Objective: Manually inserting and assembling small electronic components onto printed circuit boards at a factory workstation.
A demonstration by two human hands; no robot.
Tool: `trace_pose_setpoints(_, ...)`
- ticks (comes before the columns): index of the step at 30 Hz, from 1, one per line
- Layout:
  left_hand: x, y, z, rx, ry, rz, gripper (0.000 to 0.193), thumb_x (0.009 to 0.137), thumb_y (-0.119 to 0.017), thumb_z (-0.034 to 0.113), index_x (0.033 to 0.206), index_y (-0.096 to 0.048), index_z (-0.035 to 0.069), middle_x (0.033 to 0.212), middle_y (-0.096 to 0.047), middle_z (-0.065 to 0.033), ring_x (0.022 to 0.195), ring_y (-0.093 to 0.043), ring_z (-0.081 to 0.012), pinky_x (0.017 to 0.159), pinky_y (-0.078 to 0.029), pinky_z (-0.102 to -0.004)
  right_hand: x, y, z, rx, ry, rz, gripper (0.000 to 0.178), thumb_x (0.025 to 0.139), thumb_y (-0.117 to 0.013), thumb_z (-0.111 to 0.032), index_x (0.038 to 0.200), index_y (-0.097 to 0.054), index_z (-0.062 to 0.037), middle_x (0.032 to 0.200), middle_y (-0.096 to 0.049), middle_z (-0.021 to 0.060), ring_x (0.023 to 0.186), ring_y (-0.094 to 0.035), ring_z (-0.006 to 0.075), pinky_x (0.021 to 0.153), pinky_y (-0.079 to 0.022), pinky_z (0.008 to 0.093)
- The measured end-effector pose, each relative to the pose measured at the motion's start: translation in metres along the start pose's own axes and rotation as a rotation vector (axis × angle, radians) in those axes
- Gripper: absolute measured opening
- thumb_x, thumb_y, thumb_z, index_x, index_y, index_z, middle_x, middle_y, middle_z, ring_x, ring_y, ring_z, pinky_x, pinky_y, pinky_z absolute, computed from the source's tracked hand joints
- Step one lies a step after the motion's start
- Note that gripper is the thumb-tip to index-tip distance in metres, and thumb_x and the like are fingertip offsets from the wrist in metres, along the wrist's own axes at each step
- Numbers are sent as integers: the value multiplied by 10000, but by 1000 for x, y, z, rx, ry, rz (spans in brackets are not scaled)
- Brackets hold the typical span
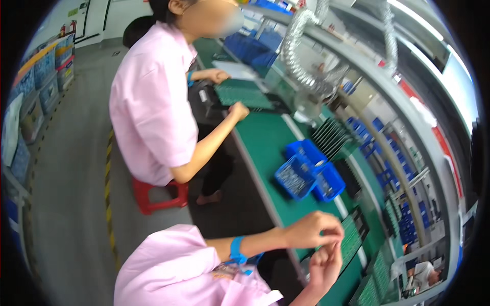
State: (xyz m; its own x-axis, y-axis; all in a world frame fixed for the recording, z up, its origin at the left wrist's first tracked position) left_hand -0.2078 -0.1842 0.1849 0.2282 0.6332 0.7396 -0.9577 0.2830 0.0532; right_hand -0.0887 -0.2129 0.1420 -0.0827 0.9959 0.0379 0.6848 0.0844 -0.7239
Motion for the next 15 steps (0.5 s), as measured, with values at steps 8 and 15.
trace_pose_setpoints(8, 22, -18, 67, 212, -261, -239, 46, 727, -598, 52, 769, -601, 31, 740, -589, -55, 614, -516, -147, 584, -410, -237, -36, -33, -29, 345, -172, -340, 122, 863, -461, -130, 821, -481, -18, 486, -322, -24, 367, -199, 52, 344, -172, 202)
trace_pose_setpoints(15, -20, -50, 103, 224, -147, -394, 78, 694, -624, 24, 769, -636, 44, 737, -593, -44, 597, -509, -135, 546, -395, -211, -98, -19, -14, 598, -402, -371, 198, 874, -437, -133, 695, -442, -51, 503, -261, -38, 421, -184, 52, 383, -161, 191)
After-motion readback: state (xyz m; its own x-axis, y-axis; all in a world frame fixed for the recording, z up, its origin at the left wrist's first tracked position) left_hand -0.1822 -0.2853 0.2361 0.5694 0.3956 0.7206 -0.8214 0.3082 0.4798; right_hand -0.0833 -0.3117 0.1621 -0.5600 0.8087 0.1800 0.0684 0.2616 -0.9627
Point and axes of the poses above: each hand's wrist, its own x-axis towards the middle knuckle, its own y-axis out of the back of the hand, z = x × y, the point moved 4 cm from there along x, towards the middle knuckle
